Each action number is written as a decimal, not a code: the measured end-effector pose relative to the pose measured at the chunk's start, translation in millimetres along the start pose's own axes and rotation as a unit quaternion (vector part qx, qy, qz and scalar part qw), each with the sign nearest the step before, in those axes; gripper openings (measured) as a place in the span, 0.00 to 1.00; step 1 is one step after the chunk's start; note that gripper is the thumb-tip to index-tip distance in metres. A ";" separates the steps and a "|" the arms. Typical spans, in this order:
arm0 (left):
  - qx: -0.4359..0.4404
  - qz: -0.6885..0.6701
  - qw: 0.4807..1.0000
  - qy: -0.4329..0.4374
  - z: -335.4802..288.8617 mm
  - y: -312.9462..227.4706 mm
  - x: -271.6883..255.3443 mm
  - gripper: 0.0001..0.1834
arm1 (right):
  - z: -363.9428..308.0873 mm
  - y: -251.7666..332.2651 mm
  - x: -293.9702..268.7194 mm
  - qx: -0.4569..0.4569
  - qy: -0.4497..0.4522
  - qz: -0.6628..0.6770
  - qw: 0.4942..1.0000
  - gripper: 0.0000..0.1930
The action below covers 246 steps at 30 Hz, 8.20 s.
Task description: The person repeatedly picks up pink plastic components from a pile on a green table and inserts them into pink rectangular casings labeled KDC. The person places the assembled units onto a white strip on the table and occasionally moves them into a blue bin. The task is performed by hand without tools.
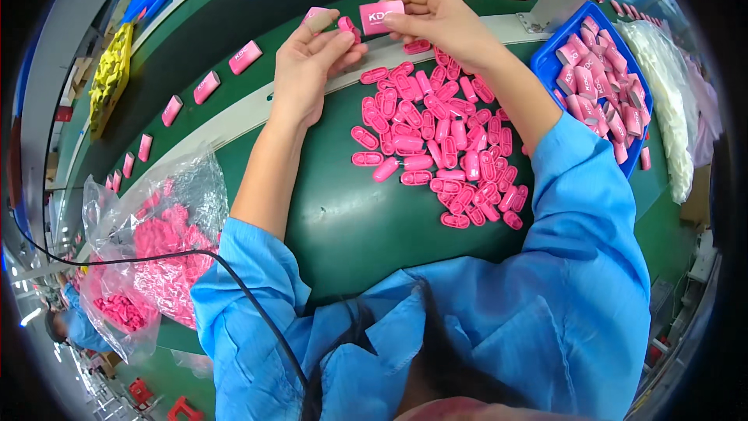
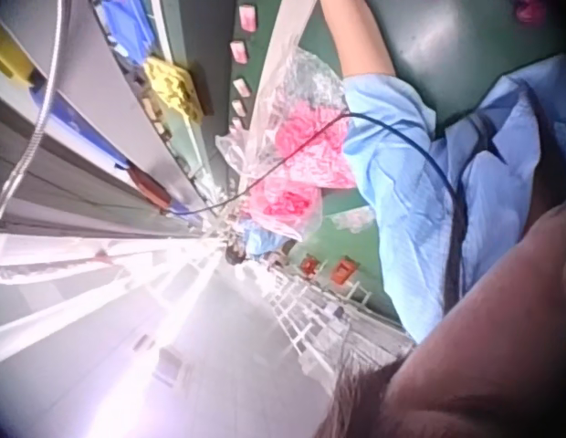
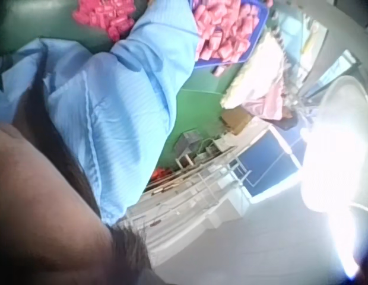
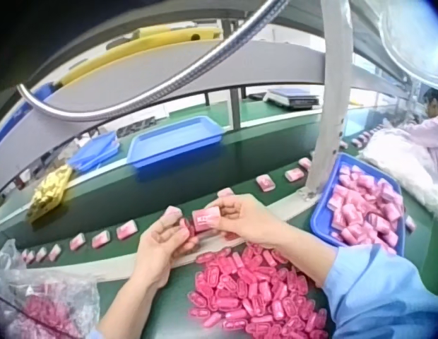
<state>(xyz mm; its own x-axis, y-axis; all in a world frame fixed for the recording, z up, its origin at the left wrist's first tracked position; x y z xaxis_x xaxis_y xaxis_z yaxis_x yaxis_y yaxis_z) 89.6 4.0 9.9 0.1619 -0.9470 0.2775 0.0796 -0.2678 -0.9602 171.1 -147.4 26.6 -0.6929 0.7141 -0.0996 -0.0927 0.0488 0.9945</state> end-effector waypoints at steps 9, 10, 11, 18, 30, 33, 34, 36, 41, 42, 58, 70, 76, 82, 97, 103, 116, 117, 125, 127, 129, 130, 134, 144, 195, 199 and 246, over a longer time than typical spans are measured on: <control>0.021 0.068 0.997 -0.010 -4.2 0.7 -4.5 0.15 | 11.0 -19.0 12.8 -0.021 0.050 0.020 0.998 0.15; 0.020 0.074 0.997 -0.020 -6.0 0.0 -3.6 0.15 | 10.3 -18.6 13.2 -0.019 0.043 0.028 0.999 0.15; 0.024 0.094 0.995 -0.019 -7.5 0.0 -2.0 0.16 | 8.8 -20.3 13.1 -0.017 0.040 0.033 0.999 0.15; 0.094 0.210 0.973 -0.023 -7.3 -13.7 1.5 0.17 | 3.6 -6.5 8.6 -0.069 0.022 -0.022 0.997 0.19; 0.150 0.509 0.846 -0.053 -27.8 -34.4 26.5 0.21 | -2.1 11.0 17.0 -0.124 -0.009 -0.163 0.979 0.18; 0.181 0.530 0.828 -0.032 -12.6 -21.0 7.3 0.24 | 23.0 -4.1 15.6 -0.082 0.009 -0.192 0.978 0.19; 0.217 0.573 0.788 -0.063 -11.6 -22.4 2.1 0.25 | 36.2 -8.6 17.9 -0.066 0.017 -0.211 0.975 0.19; 0.283 0.648 0.695 -0.126 -13.6 -26.6 -6.1 0.27 | 61.1 -13.1 29.6 -0.033 0.034 -0.249 0.967 0.19; 0.087 0.535 0.838 0.066 -12.2 -32.8 -1.5 0.20 | 86.8 6.6 28.0 -0.135 -0.079 -0.344 0.926 0.15; 0.100 0.549 0.826 0.084 -14.9 -29.1 1.6 0.20 | 86.6 14.0 25.9 -0.188 -0.124 -0.371 0.901 0.14; -0.004 0.213 0.976 0.044 -8.5 -0.7 -9.4 0.12 | 13.5 -2.4 9.9 -0.046 0.027 -0.037 0.998 0.18; 0.019 0.080 0.997 -0.004 -13.3 -1.6 0.4 0.16 | 2.8 -16.6 14.9 -0.023 0.046 0.010 0.999 0.16; 0.030 0.151 0.988 0.007 -12.9 -5.8 -4.1 0.18 | -1.1 -11.3 18.0 -0.033 0.041 0.016 0.998 0.16; 0.075 0.263 0.962 -0.008 -18.0 -18.7 0.1 0.17 | -2.3 -3.0 18.1 -0.078 0.039 -0.027 0.996 0.16; 0.145 0.473 0.867 -0.056 -18.5 -15.1 12.0 0.35 | 30.3 -4.3 26.2 -0.097 -0.027 -0.049 0.994 0.13; 0.300 0.502 0.811 0.021 -31.0 -41.5 30.2 0.14 | 70.2 -0.8 19.7 -0.081 -0.036 -0.224 0.971 0.16; 0.281 0.626 0.706 0.175 -46.9 -29.9 76.1 0.14 | 73.6 -9.2 -20.3 -0.171 -0.057 -0.482 0.857 0.11; 0.267 0.599 0.739 0.153 -43.5 -34.1 69.8 0.15 | 69.9 -4.3 -18.9 -0.164 -0.063 -0.457 0.872 0.10; -0.014 0.101 0.994 0.036 -16.9 3.8 -6.3 0.21 | 10.4 -9.5 8.5 -0.047 0.010 0.029 0.998 0.14; -0.011 0.049 0.998 0.038 -16.1 5.1 -3.7 0.24 | -2.1 -9.8 15.2 -0.014 0.035 -0.003 0.999 0.19; 0.017 0.055 0.998 0.011 -17.4 4.1 -3.5 0.22 | -3.0 -13.5 21.9 -0.019 0.044 0.009 0.999 0.18; 0.033 0.059 0.998 -0.002 -17.4 2.3 -4.9 0.21 | -2.9 -12.9 24.5 -0.024 0.049 0.014 0.998 0.18; 0.004 0.067 0.998 0.004 -15.2 5.1 -12.7 0.18 | -3.6 -17.0 25.1 -0.007 0.054 0.052 0.997 0.17; 0.032 0.160 0.986 -0.020 -22.0 -4.6 -6.7 0.16 | -6.9 -16.7 22.4 -0.028 0.035 0.067 0.997 0.17; 0.078 0.114 0.989 -0.044 -19.3 -4.1 0.8 0.20 | 2.1 -33.0 12.6 0.014 0.036 0.093 0.995 0.16; 0.106 0.246 0.963 -0.039 -22.3 -9.1 3.2 0.21 | 1.5 -34.3 12.4 0.007 0.041 0.130 0.991 0.14; 0.112 0.666 0.716 0.178 -26.7 -10.8 83.5 0.09 | 66.5 12.4 16.6 -0.233 -0.055 -0.519 0.820 0.11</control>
<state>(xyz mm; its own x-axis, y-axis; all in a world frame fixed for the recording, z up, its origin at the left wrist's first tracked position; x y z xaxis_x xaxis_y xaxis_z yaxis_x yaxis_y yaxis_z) 76.0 -76.9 42.6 -0.0166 -0.3323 -0.9430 0.2500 0.9118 -0.3257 206.0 -88.6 39.4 -0.0001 0.5163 -0.8564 -0.8728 0.4179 0.2520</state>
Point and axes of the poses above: each hand's wrist, its own z-axis towards the middle knuckle, its own x-axis out of the palm, y = z × x, the point moved 7 cm from there along z, towards the middle knuckle, and after that the axes turned 4 degrees about y, right-handed, at the moved point
